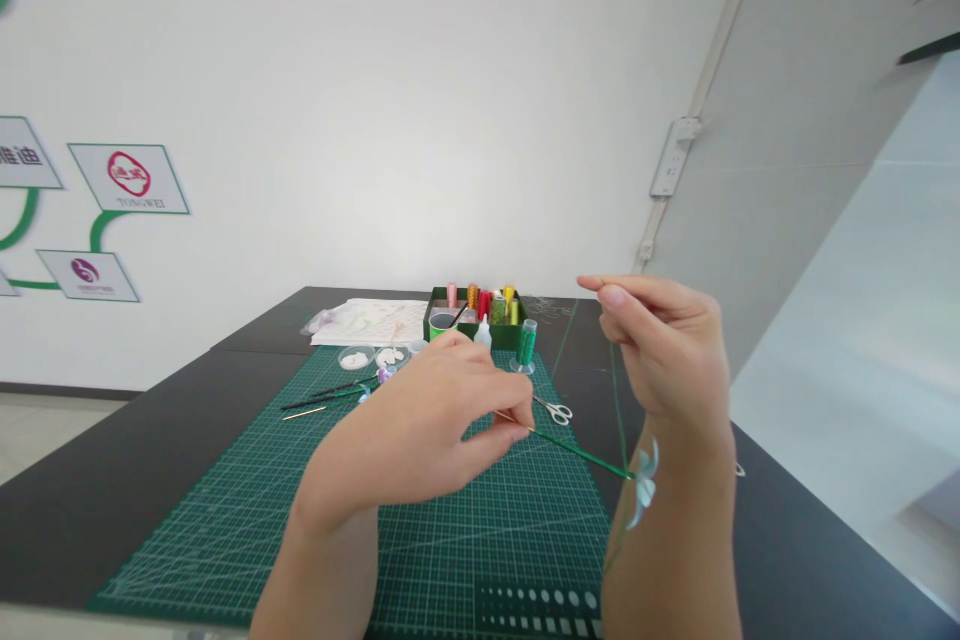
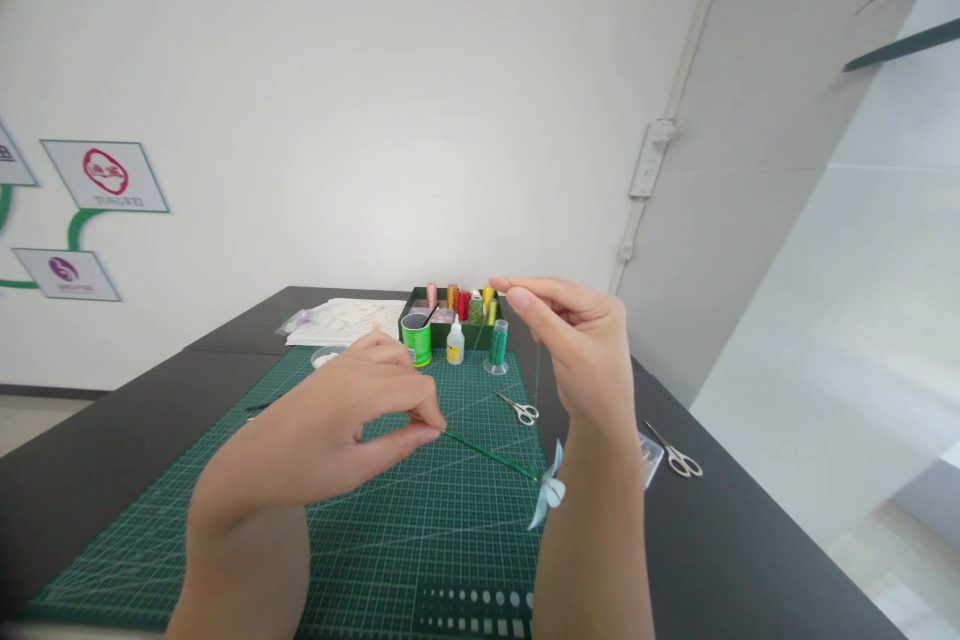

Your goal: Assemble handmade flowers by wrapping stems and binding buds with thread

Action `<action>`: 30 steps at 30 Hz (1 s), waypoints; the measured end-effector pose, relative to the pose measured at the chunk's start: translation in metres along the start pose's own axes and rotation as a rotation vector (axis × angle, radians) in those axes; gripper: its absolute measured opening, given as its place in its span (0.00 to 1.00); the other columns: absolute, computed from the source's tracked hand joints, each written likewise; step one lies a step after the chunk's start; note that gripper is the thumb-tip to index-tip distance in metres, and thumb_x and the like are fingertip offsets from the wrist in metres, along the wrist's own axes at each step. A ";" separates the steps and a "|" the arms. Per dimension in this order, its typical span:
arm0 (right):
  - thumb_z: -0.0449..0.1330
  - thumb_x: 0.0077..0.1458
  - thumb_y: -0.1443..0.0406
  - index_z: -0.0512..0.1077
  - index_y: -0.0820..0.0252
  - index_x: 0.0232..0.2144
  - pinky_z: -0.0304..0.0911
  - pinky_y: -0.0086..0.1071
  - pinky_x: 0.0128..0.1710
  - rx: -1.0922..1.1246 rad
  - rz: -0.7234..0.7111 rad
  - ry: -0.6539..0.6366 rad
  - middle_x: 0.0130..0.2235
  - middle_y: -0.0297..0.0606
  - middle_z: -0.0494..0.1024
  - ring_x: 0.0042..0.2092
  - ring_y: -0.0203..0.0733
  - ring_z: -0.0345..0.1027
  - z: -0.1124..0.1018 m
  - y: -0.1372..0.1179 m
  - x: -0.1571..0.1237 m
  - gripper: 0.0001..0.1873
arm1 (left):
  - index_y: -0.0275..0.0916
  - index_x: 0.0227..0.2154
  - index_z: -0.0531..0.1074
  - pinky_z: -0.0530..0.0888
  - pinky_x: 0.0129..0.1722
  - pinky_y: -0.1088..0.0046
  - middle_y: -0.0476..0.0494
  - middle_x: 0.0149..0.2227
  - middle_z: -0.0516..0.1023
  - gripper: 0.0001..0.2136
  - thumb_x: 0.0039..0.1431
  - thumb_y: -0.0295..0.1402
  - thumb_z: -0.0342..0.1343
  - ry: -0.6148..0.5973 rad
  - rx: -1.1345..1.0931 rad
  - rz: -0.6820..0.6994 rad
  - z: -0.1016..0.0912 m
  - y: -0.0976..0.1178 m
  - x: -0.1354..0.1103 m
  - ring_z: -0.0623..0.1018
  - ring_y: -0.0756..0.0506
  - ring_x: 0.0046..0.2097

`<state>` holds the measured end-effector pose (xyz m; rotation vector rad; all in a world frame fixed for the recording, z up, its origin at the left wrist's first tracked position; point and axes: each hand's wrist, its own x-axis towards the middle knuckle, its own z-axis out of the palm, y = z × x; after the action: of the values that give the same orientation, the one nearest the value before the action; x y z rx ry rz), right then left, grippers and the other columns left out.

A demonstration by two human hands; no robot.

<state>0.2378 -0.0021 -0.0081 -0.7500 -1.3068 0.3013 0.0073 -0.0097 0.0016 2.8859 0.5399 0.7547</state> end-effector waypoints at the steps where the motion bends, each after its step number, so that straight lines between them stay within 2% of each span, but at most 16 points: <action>1: 0.69 0.53 0.58 0.85 0.53 0.34 0.44 0.31 0.21 -0.019 0.024 -0.015 0.17 0.29 0.64 0.21 0.32 0.48 0.002 0.001 0.002 0.08 | 0.42 0.30 0.72 0.63 0.43 0.67 0.53 0.29 0.77 0.07 0.65 0.27 0.55 0.007 0.006 0.005 -0.001 0.001 -0.001 0.72 0.48 0.35; 4: 0.68 0.52 0.60 0.85 0.55 0.33 0.48 0.30 0.20 -0.065 0.084 -0.072 0.15 0.28 0.61 0.21 0.32 0.52 0.008 0.005 0.008 0.08 | 0.42 0.32 0.72 0.64 0.43 0.67 0.53 0.30 0.78 0.06 0.64 0.26 0.55 0.068 0.025 0.021 -0.003 0.003 -0.004 0.72 0.48 0.36; 6: 0.67 0.53 0.61 0.85 0.56 0.32 0.55 0.30 0.22 -0.076 0.124 -0.137 0.15 0.29 0.64 0.22 0.34 0.59 0.012 0.008 0.010 0.07 | 0.42 0.32 0.73 0.65 0.44 0.68 0.53 0.30 0.78 0.06 0.64 0.26 0.55 0.157 0.034 0.037 -0.004 0.004 -0.005 0.72 0.49 0.35; 8: 0.67 0.54 0.60 0.85 0.56 0.33 0.63 0.31 0.26 -0.082 0.160 -0.220 0.18 0.32 0.71 0.26 0.37 0.67 0.015 0.015 0.012 0.08 | 0.42 0.33 0.73 0.66 0.44 0.68 0.54 0.29 0.78 0.06 0.65 0.26 0.56 0.295 0.048 0.052 -0.005 0.004 -0.006 0.73 0.49 0.35; 11: 0.67 0.54 0.58 0.85 0.55 0.33 0.70 0.36 0.34 -0.099 0.190 -0.353 0.31 0.39 0.83 0.35 0.43 0.75 0.017 0.026 0.014 0.09 | 0.43 0.33 0.73 0.68 0.44 0.66 0.54 0.29 0.79 0.05 0.64 0.26 0.57 0.564 0.115 0.056 -0.004 0.001 -0.003 0.74 0.48 0.34; 14: 0.68 0.54 0.57 0.85 0.53 0.35 0.71 0.36 0.39 -0.133 0.193 -0.487 0.39 0.40 0.85 0.39 0.43 0.77 0.017 0.029 0.013 0.10 | 0.44 0.34 0.74 0.68 0.45 0.63 0.52 0.29 0.80 0.05 0.62 0.25 0.58 0.839 0.238 0.026 0.000 -0.006 0.002 0.75 0.47 0.34; 18: 0.67 0.56 0.57 0.85 0.54 0.35 0.62 0.29 0.28 -0.196 0.213 -0.685 0.31 0.36 0.84 0.29 0.35 0.70 0.014 0.020 0.010 0.10 | 0.44 0.35 0.76 0.68 0.47 0.59 0.50 0.31 0.80 0.04 0.62 0.28 0.60 1.082 0.348 -0.046 0.007 -0.020 0.011 0.75 0.46 0.34; 21: 0.67 0.57 0.56 0.85 0.57 0.35 0.55 0.28 0.22 -0.168 0.179 -0.775 0.27 0.35 0.82 0.24 0.32 0.62 0.012 0.012 0.007 0.12 | 0.44 0.35 0.77 0.69 0.46 0.60 0.49 0.32 0.80 0.03 0.63 0.30 0.60 1.172 0.311 -0.109 0.012 -0.028 0.016 0.75 0.46 0.35; 25: 0.67 0.57 0.55 0.85 0.57 0.35 0.51 0.29 0.21 -0.099 0.172 -0.846 0.26 0.36 0.81 0.23 0.31 0.57 0.012 0.008 0.006 0.13 | 0.45 0.41 0.80 0.71 0.43 0.64 0.49 0.34 0.82 0.06 0.63 0.30 0.60 1.226 0.147 -0.124 0.020 -0.033 0.023 0.75 0.46 0.38; 28: 0.68 0.55 0.56 0.85 0.56 0.35 0.52 0.30 0.23 -0.081 0.222 -0.822 0.28 0.37 0.81 0.25 0.32 0.59 0.014 0.015 0.008 0.11 | 0.45 0.39 0.81 0.71 0.41 0.66 0.49 0.31 0.81 0.06 0.63 0.31 0.61 1.259 0.023 -0.131 0.023 -0.038 0.028 0.75 0.47 0.36; 30: 0.68 0.54 0.56 0.85 0.55 0.35 0.50 0.29 0.23 -0.021 0.274 -0.740 0.27 0.35 0.78 0.26 0.32 0.58 0.014 0.027 0.011 0.11 | 0.45 0.38 0.81 0.71 0.39 0.67 0.49 0.30 0.80 0.05 0.62 0.31 0.61 1.271 -0.111 -0.147 0.023 -0.043 0.030 0.75 0.48 0.35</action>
<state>0.2328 0.0294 -0.0163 -0.8741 -1.8998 0.8432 0.0293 0.0410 -0.0135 1.8759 0.7125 2.4044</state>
